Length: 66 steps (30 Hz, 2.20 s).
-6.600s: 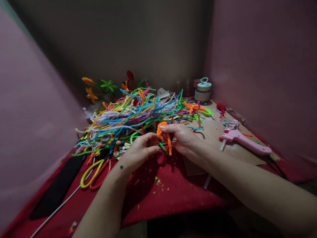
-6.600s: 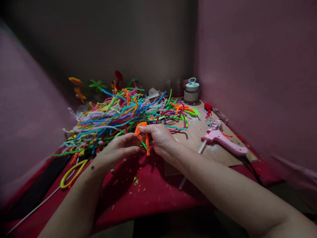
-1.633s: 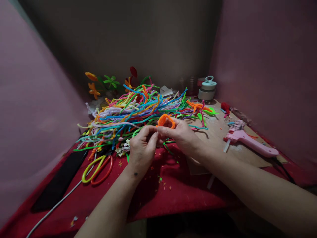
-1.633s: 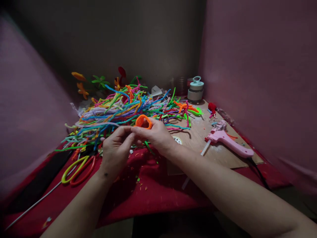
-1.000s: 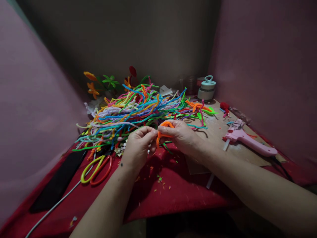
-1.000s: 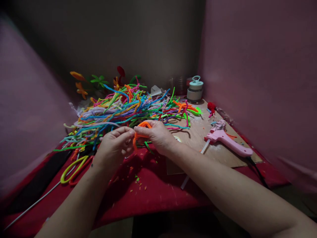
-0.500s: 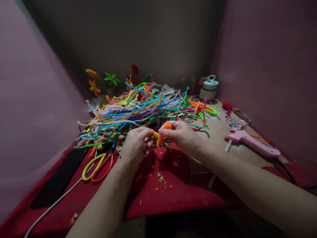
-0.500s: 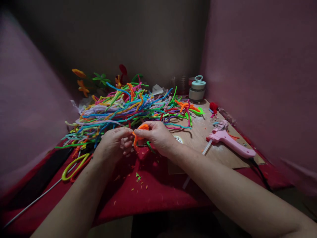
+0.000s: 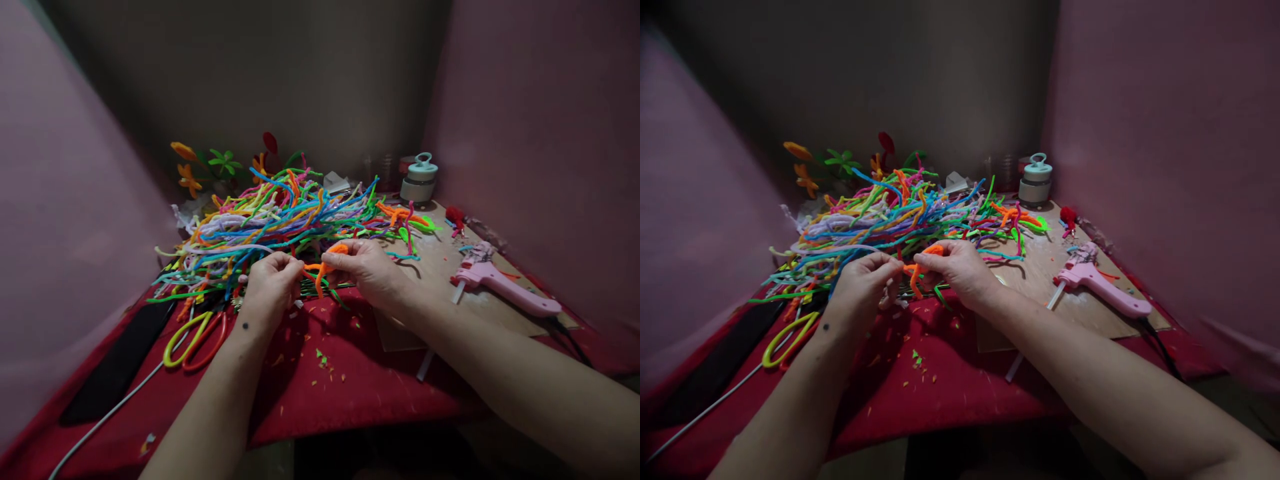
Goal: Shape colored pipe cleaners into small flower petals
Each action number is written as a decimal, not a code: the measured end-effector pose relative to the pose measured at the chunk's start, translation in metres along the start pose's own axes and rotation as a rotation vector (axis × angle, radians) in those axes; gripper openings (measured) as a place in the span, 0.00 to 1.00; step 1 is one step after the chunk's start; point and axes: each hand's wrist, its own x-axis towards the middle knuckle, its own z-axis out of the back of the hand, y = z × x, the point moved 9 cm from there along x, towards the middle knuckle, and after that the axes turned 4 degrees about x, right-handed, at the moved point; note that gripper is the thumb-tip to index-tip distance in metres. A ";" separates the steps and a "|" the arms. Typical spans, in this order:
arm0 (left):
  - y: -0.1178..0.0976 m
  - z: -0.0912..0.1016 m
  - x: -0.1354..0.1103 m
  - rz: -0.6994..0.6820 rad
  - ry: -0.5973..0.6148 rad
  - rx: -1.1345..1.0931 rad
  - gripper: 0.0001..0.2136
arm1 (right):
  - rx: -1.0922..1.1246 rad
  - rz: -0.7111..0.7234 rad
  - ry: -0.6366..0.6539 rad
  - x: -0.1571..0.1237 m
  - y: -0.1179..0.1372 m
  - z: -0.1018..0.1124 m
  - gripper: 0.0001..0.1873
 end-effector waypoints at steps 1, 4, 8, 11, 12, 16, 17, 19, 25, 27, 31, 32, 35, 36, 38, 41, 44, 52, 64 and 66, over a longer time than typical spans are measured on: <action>-0.002 0.003 0.000 -0.030 -0.029 0.014 0.05 | -0.008 0.000 -0.015 0.000 0.000 0.001 0.13; -0.016 0.008 -0.005 -0.196 -0.099 0.004 0.07 | -0.060 0.004 -0.069 0.000 0.000 0.006 0.13; -0.031 -0.016 -0.018 -0.332 0.128 -0.034 0.12 | -0.060 -0.005 -0.066 0.001 -0.003 0.006 0.14; -0.030 -0.030 -0.022 -0.373 0.250 0.043 0.11 | -0.023 -0.022 -0.059 0.001 -0.006 0.006 0.15; -0.029 -0.032 -0.022 -0.385 0.259 0.066 0.10 | -0.022 -0.022 -0.056 0.001 -0.005 0.006 0.16; -0.028 -0.031 -0.018 -0.410 0.235 0.126 0.10 | -0.061 0.043 -0.079 -0.002 0.006 0.006 0.17; -0.028 -0.030 -0.018 -0.404 0.231 0.135 0.10 | -0.075 0.062 -0.092 -0.003 0.010 0.006 0.17; -0.029 -0.031 -0.017 -0.375 0.235 0.131 0.09 | -0.097 0.091 -0.110 -0.005 0.015 0.007 0.16; -0.026 -0.033 -0.019 -0.255 0.299 0.053 0.09 | -0.106 0.123 -0.109 -0.005 0.018 0.007 0.15; -0.024 -0.033 -0.019 -0.238 0.313 0.048 0.09 | -0.071 0.105 -0.104 -0.003 0.016 0.008 0.15; -0.022 -0.031 -0.018 -0.220 0.302 0.063 0.09 | -0.007 0.066 -0.150 -0.001 0.011 0.015 0.13; -0.022 -0.032 -0.018 -0.216 0.305 0.071 0.09 | 0.006 0.061 -0.169 0.000 0.010 0.017 0.13; -0.023 -0.034 -0.019 -0.202 0.322 0.079 0.09 | 0.073 0.056 -0.187 0.001 0.006 0.019 0.14; -0.023 -0.034 -0.019 -0.199 0.325 0.080 0.09 | 0.098 0.052 -0.181 0.001 0.004 0.018 0.14; -0.023 -0.034 -0.019 -0.197 0.324 0.088 0.09 | 0.130 0.043 -0.169 0.001 0.003 0.016 0.15; -0.023 -0.032 -0.018 -0.198 0.308 0.103 0.10 | 0.129 0.029 -0.139 0.001 0.002 0.013 0.13; -0.022 -0.032 -0.018 -0.195 0.320 0.093 0.10 | 0.134 0.029 -0.140 0.001 0.003 0.013 0.10; -0.020 -0.028 -0.017 -0.165 0.284 0.021 0.10 | 0.174 0.065 -0.108 0.003 0.004 0.011 0.09; -0.007 -0.017 -0.011 -0.025 0.209 -0.169 0.10 | -0.094 0.014 -0.068 -0.001 -0.002 0.004 0.10; -0.010 -0.010 -0.008 -0.055 0.163 -0.271 0.12 | -0.122 -0.020 -0.045 -0.002 -0.002 0.001 0.11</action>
